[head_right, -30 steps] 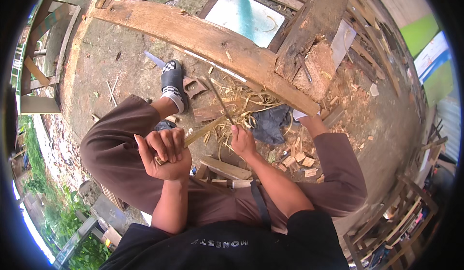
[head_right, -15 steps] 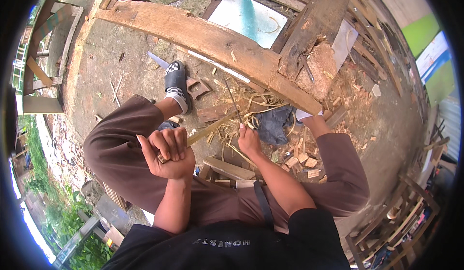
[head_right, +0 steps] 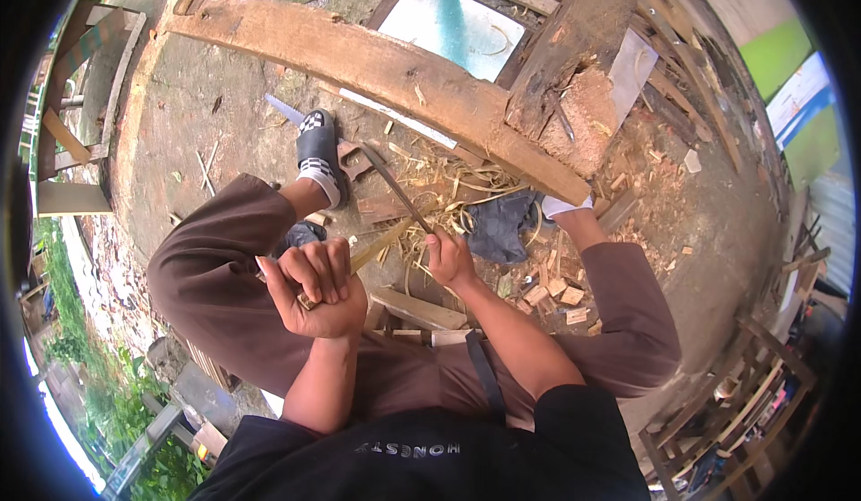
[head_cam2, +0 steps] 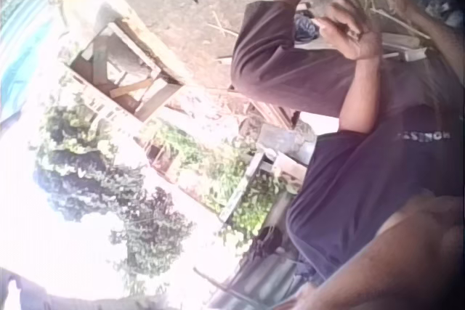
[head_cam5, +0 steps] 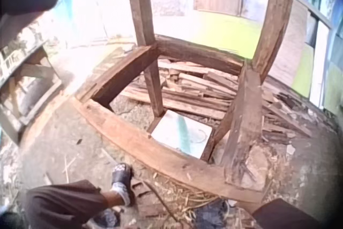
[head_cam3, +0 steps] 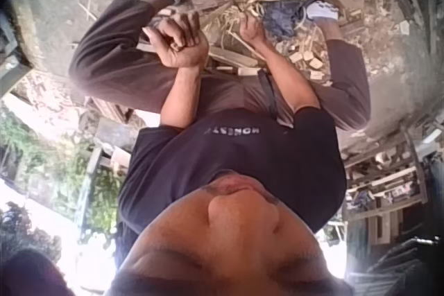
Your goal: The person sits on the ground and uses a machete to shave thin strips from a small piece of wood. They repeatedly draw the blade along the wood to produce shavings, occasionally pausing to inspect the piece.
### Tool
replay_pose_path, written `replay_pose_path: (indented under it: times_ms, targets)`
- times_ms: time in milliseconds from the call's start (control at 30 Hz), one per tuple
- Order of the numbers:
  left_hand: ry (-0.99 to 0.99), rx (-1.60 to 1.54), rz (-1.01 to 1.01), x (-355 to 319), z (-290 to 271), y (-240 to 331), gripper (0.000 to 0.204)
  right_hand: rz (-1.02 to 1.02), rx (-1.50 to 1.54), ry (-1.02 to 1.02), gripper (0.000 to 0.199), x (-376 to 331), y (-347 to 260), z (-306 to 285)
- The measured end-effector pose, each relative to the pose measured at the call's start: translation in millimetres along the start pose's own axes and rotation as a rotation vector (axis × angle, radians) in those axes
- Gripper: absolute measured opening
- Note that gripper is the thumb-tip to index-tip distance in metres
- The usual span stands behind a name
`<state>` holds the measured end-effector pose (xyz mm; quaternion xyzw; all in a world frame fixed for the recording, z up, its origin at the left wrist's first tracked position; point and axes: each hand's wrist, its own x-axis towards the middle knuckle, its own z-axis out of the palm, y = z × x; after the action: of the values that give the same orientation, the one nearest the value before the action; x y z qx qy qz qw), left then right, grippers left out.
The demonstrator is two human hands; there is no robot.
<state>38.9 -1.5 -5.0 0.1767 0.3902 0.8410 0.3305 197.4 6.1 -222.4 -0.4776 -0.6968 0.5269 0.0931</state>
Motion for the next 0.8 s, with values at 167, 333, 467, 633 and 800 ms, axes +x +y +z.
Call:
replay_pose_path:
  times_ms: [167,333,467,633,800]
  targets:
    - [0.006,0.023,0.003,2.5,2.8,0.8,0.063,0.315,-0.202,0.074,0.050,3.7,42.8,14.2]
    - [0.004,0.030,0.028,2.7,-0.9,0.0,0.063,0.061,-0.067,0.036,0.048,0.8,19.3,1.9]
    - [0.008,0.010,-0.001,1.3,4.1,0.6,0.062,0.050,-0.076,0.038,0.053,-1.6,24.3,6.0]
    - [0.013,0.010,0.022,2.5,5.3,-2.0,0.062,0.409,-0.235,-0.010,0.058,5.9,48.3,5.1]
    - [-0.003,0.025,0.027,-0.5,0.3,-2.0,0.061,0.057,-0.055,-0.029,0.047,-1.8,23.9,-2.8]
